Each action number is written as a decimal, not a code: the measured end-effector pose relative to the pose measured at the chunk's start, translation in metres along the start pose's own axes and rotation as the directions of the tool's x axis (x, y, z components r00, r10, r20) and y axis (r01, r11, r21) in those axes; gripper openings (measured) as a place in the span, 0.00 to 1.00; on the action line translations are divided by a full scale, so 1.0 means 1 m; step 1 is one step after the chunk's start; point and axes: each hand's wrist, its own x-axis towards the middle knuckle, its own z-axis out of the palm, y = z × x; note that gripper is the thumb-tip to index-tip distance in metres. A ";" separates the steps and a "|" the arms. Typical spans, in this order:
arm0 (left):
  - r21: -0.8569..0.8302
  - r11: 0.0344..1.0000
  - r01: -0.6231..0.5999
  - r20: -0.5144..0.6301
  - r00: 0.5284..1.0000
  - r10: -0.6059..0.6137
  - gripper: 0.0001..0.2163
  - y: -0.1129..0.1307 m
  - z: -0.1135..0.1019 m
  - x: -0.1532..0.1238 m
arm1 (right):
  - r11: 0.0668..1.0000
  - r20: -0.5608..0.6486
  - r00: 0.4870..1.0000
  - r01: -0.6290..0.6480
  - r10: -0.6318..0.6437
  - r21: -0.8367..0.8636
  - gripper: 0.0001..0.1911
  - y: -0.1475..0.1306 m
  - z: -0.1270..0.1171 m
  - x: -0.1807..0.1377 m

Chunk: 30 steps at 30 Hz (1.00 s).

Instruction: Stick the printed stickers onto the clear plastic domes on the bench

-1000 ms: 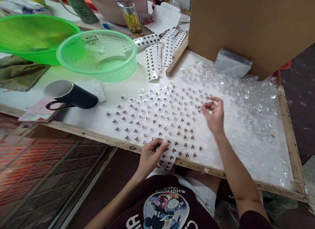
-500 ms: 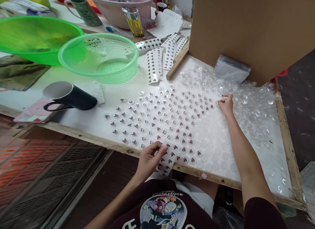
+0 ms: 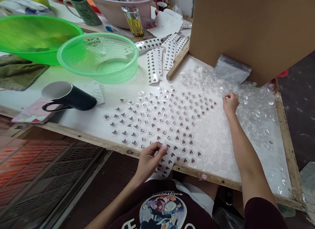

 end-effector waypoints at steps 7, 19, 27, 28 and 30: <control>0.003 1.000 -0.007 -0.008 1.000 0.007 0.15 0.000 0.000 0.000 | 0.977 0.165 0.973 -0.179 0.160 0.113 0.04 0.018 -0.004 0.006; -0.002 1.000 0.003 -0.008 1.000 -0.003 0.15 -0.001 0.001 0.000 | 0.986 0.080 0.986 -0.137 0.145 -0.096 0.12 0.001 -0.001 0.003; -0.083 0.996 0.016 -0.061 0.998 -0.022 0.18 0.000 0.001 -0.001 | 0.872 0.358 0.878 0.121 -0.317 0.474 0.12 -0.094 -0.027 -0.171; -0.094 0.995 0.018 -0.066 0.997 -0.025 0.18 -0.001 0.001 -0.001 | 0.858 0.469 0.805 0.093 -0.364 0.506 0.13 -0.105 -0.029 -0.199; -0.113 0.993 0.020 -0.063 0.998 -0.027 0.18 -0.003 0.001 -0.001 | 0.847 0.574 0.716 0.046 -0.397 0.530 0.13 -0.120 -0.032 -0.243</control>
